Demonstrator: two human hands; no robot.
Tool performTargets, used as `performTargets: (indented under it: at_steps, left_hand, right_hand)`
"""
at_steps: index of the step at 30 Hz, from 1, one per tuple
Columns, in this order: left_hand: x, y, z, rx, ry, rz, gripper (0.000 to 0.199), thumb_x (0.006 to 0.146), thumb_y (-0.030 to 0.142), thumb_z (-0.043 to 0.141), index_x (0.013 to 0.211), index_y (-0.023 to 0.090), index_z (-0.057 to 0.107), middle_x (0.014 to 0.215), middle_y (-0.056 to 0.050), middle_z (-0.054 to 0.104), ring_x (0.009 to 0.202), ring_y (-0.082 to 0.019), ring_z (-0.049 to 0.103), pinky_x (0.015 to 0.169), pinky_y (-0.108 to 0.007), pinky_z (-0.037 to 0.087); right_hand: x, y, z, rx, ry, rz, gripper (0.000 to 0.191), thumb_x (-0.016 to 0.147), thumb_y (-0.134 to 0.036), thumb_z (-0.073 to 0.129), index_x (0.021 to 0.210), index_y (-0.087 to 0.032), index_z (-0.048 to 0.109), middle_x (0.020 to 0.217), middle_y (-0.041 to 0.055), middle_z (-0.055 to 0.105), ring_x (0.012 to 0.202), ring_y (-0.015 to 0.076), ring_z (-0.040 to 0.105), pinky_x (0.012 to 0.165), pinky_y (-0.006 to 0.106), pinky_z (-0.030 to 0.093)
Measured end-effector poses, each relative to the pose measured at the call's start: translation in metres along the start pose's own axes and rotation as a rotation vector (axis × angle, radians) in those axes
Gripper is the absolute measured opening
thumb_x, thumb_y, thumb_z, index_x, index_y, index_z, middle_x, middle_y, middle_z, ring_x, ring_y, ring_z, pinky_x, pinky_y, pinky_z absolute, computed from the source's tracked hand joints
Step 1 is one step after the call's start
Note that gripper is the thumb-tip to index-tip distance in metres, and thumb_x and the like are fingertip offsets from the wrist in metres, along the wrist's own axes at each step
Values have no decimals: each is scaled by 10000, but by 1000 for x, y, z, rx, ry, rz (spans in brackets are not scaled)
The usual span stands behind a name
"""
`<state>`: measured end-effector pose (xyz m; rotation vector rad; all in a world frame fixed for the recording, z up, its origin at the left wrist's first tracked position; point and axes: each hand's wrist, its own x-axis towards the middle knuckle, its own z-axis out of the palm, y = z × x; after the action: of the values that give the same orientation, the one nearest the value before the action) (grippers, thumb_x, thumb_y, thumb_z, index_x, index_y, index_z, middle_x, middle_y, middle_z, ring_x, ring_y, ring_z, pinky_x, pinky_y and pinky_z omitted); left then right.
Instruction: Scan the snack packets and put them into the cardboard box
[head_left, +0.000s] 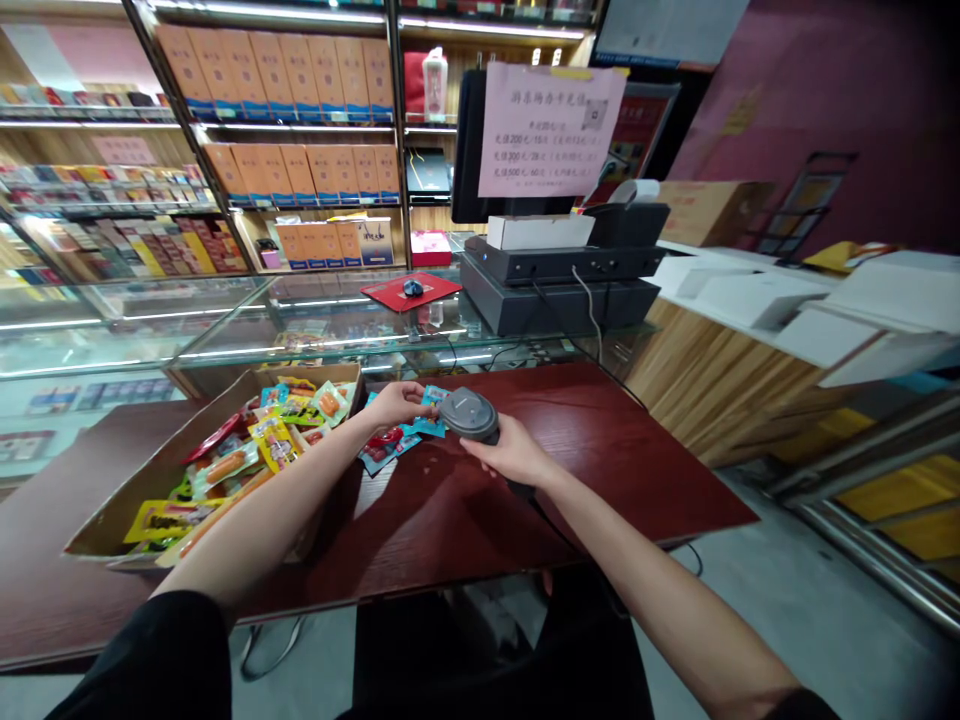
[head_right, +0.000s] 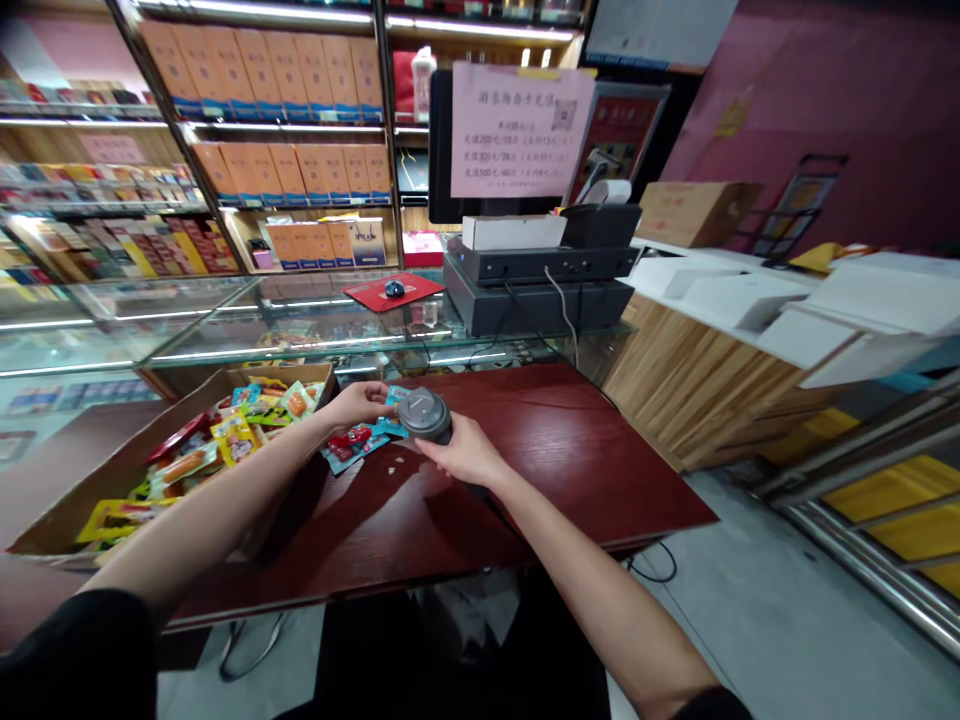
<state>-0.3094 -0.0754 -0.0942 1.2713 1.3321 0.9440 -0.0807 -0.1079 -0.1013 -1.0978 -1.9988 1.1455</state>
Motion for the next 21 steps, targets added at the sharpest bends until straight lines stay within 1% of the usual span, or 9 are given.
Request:
performTargets:
  at_steps: [3, 6, 11, 14, 16, 17, 19, 21]
  left_hand:
    - [2, -2, -1, -32, 8, -21, 387, 467, 194, 862, 753, 142, 607, 619, 18, 667, 528, -88, 591, 507, -182, 446]
    - [3, -5, -2, -36, -9, -12, 420, 458, 231, 880, 765, 140, 609, 624, 17, 668, 512, -83, 582, 473, -176, 418]
    - [5, -8, -4, -19, -10, -9, 445, 457, 282, 886, 779, 140, 614, 650, 7, 679, 517, -91, 590, 466, -184, 416]
    - [7, -9, -12, 25, 21, -13, 435, 459, 292, 885, 766, 140, 617, 670, -4, 689, 522, -94, 595, 456, -181, 411]
    - [4, -7, -26, 51, 53, -3, 414, 477, 297, 878, 764, 138, 626, 690, -16, 699, 546, -102, 610, 477, -189, 432]
    - [1, -5, -35, 61, 75, 4, 405, 487, 301, 872, 769, 137, 633, 703, -21, 704, 562, -109, 620, 494, -197, 447]
    - [-11, 1, -60, 96, 126, 20, 397, 499, 306, 863, 785, 134, 650, 728, -28, 713, 586, -121, 634, 511, -208, 462]
    - [-31, 9, -89, 158, 182, 26, 396, 509, 317, 856, 801, 128, 665, 738, -33, 716, 581, -122, 629, 483, -198, 437]
  right_hand:
    - [1, 0, -1, 2, -9, 9, 232, 806, -375, 624, 912, -172, 594, 490, -26, 582, 393, 129, 558, 374, 200, 430]
    - [1, 2, 0, -2, -9, 12, 247, 806, -385, 624, 919, -167, 603, 494, -23, 586, 398, 130, 562, 384, 202, 438]
    - [1, 0, -1, -13, -8, 14, 276, 802, -400, 632, 941, -162, 618, 502, -21, 586, 403, 127, 562, 393, 201, 439]
    - [3, -6, 0, 7, -37, 8, 286, 797, -400, 641, 953, -162, 618, 506, -25, 583, 404, 128, 559, 401, 209, 448]
    - [7, -11, 3, 25, -67, -10, 276, 798, -396, 644, 939, -161, 611, 499, -29, 576, 402, 126, 554, 404, 211, 447]
    - [9, -13, 5, 31, -83, -19, 268, 799, -394, 644, 926, -162, 605, 494, -31, 573, 398, 125, 549, 403, 210, 442]
    - [15, -17, 12, 42, -114, -23, 258, 801, -395, 644, 908, -166, 587, 486, -35, 568, 389, 122, 537, 395, 210, 432]
    - [21, -21, 21, 41, -148, -20, 255, 798, -395, 647, 896, -172, 571, 488, -35, 568, 386, 124, 535, 390, 215, 431]
